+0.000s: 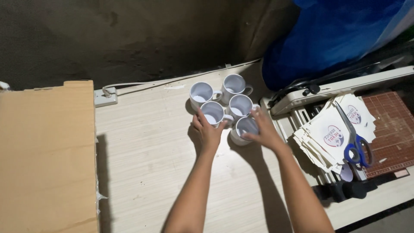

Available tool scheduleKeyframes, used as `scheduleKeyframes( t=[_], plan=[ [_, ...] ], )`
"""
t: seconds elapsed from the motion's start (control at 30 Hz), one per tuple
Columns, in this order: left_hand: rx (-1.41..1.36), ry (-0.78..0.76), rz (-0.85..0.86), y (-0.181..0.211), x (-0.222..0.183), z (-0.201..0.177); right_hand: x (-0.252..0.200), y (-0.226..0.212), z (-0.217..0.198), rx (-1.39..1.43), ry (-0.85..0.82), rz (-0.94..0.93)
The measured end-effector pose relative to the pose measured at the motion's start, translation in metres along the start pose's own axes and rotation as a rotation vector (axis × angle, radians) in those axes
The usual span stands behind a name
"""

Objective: Unpacking white ceramic sublimation mugs from a cardboard box and placing them on a workbench.

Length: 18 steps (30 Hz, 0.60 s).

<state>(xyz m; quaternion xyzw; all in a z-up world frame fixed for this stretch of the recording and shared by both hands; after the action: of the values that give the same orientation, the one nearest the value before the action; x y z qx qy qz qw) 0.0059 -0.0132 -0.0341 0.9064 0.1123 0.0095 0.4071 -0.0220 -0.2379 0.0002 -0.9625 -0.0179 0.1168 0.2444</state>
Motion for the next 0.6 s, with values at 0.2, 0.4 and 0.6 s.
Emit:
scheduleKeyframes(
  t=[0.2,0.4,0.6],
  plan=[
    [-0.061,-0.062,0.070,-0.022,0.048,0.008,0.003,0.012,0.023,0.014,0.004,0.020],
    [-0.422,-0.148,0.046,-0.020,0.065,0.013,0.011,0.024,0.017,0.051,-0.043,-0.008],
    [-0.469,-0.147,0.044,-0.026,0.064,0.021,0.012,0.024,0.012,0.092,-0.047,-0.030]
  ],
)
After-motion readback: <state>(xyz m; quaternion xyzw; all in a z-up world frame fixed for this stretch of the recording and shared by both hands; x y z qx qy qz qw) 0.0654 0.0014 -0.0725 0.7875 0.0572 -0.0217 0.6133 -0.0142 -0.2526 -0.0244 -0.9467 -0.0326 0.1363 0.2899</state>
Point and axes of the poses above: each hand's wrist, its own x-axis towards the middle knuckle, its own z-axis out of the palm, y = z × x, the point moved 1 cm from there along x, towards the middle knuckle, and after that the axes turned 6 degrees about -y, right-handed, at the moved point
